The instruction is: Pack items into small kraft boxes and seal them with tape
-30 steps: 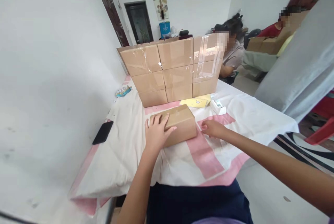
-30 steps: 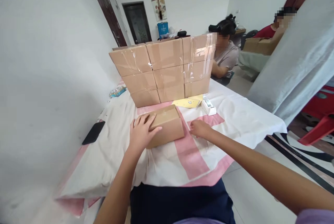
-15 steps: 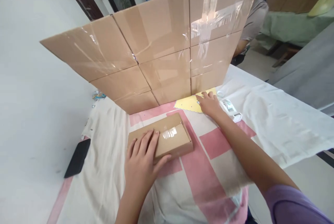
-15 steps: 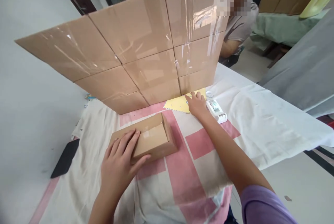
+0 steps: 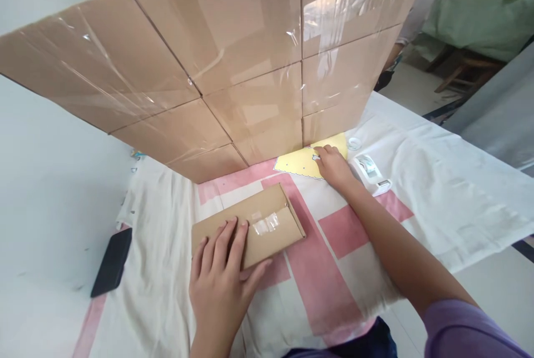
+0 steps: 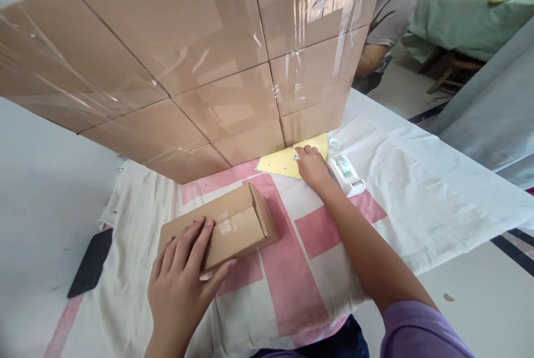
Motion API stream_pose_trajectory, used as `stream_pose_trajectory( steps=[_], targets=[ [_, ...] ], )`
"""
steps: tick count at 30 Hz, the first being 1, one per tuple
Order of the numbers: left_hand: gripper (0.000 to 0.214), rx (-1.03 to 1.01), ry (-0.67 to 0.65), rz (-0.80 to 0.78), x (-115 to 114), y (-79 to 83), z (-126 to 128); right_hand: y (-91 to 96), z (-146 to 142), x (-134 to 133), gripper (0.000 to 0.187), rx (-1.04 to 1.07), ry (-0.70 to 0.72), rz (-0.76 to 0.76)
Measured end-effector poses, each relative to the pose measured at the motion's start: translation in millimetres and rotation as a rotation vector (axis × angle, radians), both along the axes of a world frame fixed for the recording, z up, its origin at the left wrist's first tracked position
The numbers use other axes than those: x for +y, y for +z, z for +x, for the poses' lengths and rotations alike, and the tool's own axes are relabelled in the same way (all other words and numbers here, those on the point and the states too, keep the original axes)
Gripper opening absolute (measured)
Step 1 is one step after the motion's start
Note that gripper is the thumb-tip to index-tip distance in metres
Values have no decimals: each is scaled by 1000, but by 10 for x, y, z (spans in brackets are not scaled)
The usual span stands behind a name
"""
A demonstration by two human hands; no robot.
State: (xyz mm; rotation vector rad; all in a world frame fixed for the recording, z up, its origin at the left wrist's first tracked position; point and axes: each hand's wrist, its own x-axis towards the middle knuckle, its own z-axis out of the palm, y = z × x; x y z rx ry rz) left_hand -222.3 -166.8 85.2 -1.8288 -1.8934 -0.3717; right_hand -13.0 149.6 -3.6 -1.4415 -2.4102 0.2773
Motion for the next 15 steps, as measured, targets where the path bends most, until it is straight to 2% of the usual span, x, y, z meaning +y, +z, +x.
stream_pose_trajectory(
  steps=[8,15],
  targets=[
    [72,6,19,14,-23,-9,53,-37,-37,16,35,56,-62,-45],
    [69,20,31,19,-42,-13,102,-38,-14,7,32,345,-38,-158]
  ],
)
